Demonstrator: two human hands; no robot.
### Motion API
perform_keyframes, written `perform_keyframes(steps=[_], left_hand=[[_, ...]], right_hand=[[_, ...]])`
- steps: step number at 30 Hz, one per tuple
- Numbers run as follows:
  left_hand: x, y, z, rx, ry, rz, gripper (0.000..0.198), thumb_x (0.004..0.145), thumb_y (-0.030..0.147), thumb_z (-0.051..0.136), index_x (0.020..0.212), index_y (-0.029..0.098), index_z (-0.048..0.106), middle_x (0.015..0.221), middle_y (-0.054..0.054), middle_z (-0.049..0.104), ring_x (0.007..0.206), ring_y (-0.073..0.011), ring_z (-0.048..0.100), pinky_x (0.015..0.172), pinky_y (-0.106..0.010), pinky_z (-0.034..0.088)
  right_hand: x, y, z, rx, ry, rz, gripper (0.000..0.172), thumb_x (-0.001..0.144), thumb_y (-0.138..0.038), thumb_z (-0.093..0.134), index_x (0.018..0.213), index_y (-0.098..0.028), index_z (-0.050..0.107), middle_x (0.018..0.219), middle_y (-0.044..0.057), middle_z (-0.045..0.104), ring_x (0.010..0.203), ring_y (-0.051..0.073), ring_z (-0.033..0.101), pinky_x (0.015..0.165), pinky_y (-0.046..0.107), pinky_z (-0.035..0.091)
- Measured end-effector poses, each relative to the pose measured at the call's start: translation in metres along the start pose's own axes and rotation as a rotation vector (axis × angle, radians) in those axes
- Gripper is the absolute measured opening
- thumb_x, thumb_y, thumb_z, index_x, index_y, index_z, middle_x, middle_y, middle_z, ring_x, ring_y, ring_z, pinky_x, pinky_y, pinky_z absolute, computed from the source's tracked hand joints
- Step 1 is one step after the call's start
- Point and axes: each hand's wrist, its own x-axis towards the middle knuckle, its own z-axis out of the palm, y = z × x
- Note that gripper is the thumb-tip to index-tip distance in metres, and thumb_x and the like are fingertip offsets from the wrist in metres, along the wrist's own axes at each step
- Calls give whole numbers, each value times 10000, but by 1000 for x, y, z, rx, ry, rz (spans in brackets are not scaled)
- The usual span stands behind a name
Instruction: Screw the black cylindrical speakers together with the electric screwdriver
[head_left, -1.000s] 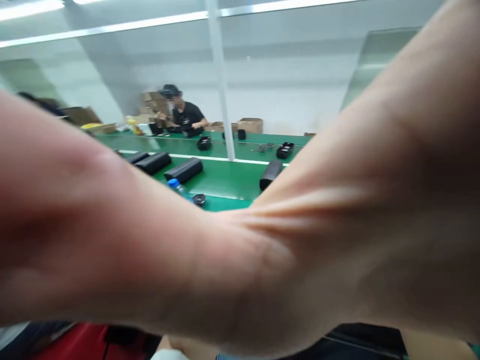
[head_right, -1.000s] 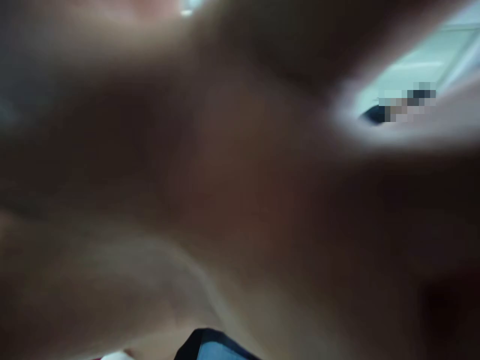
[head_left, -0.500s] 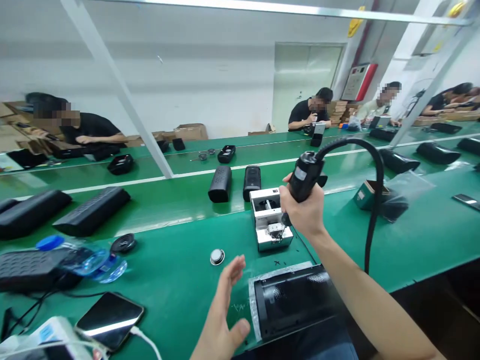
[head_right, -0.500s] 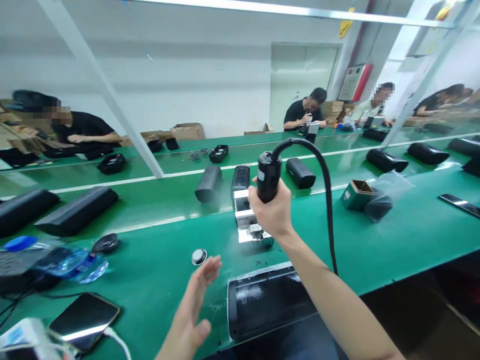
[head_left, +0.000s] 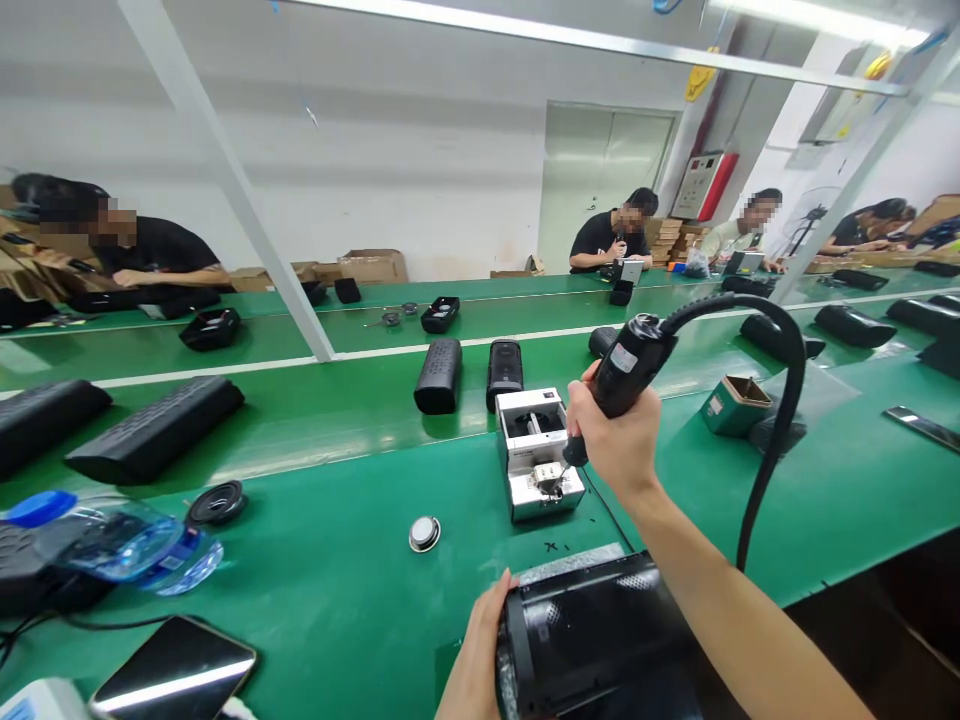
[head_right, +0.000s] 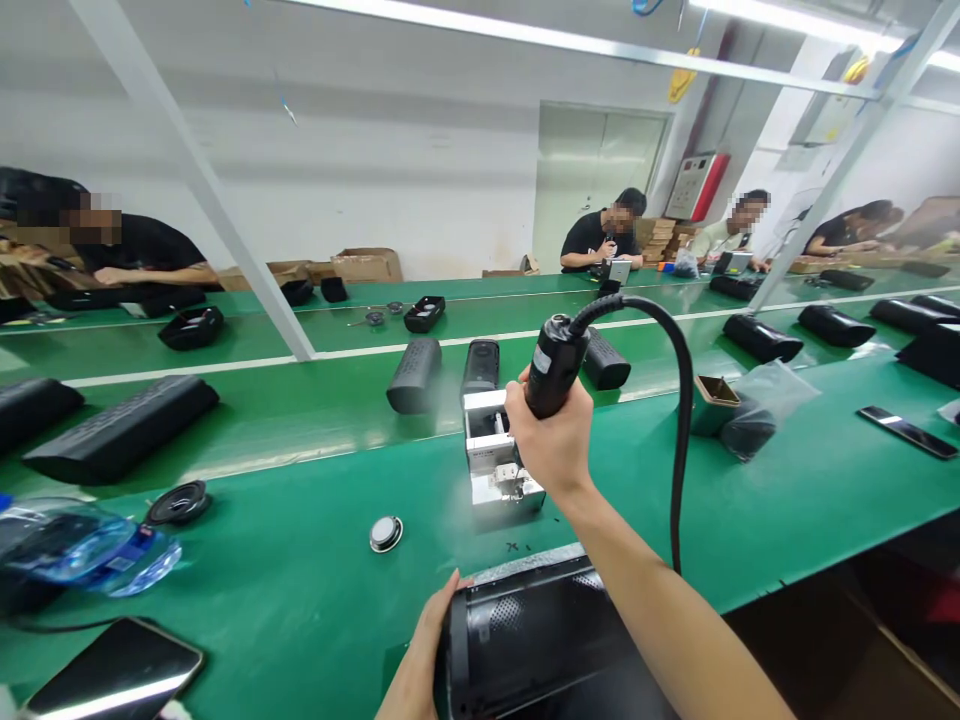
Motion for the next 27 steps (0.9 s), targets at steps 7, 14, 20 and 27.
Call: perform_keyframes(steps=[7, 14, 20, 27], left_hand=[[-3, -4, 9, 15, 32, -23, 1543, 601, 224, 1063, 1841, 336, 151, 1816, -244, 422, 1693, -510, 464, 1376, -701, 435], [-9, 2, 14, 34, 86, 4, 1494, 639, 134, 956, 1843, 374, 104, 1848, -186, 397, 1715, -477, 438, 1399, -697, 411], [-9, 1, 15, 43, 81, -26, 1569, 570, 76, 955, 1836, 412, 92, 1836, -169, 419, 1703, -479, 457, 1394, -704, 418], [-9, 0, 3, 81, 11, 26, 1439, 752, 279, 1007, 1844, 397, 77, 1814, -199, 454, 1690, -465, 488, 1366, -656, 478]], right_hand=[[-1, 2, 2, -23, 16, 16, 661, 925, -616, 684, 1139, -33, 458, 840, 41, 503, 642, 20, 478, 570, 138, 448], [-12, -7, -10, -16, -90, 45, 625, 951, -577, 688, 1148, -34, 449, 780, 24, 469, 576, 58, 464, 523, 180, 429], [-26, -48, -55, 4, -150, 40, 539, 1032, -458, 693, 1211, -60, 377, 718, -31, 361, 563, 57, 449, 541, 186, 460], [-31, -68, -96, -38, -145, 26, 513, 1080, -412, 678, 1208, -69, 318, 737, -36, 345, 561, 67, 449, 535, 205, 454]])
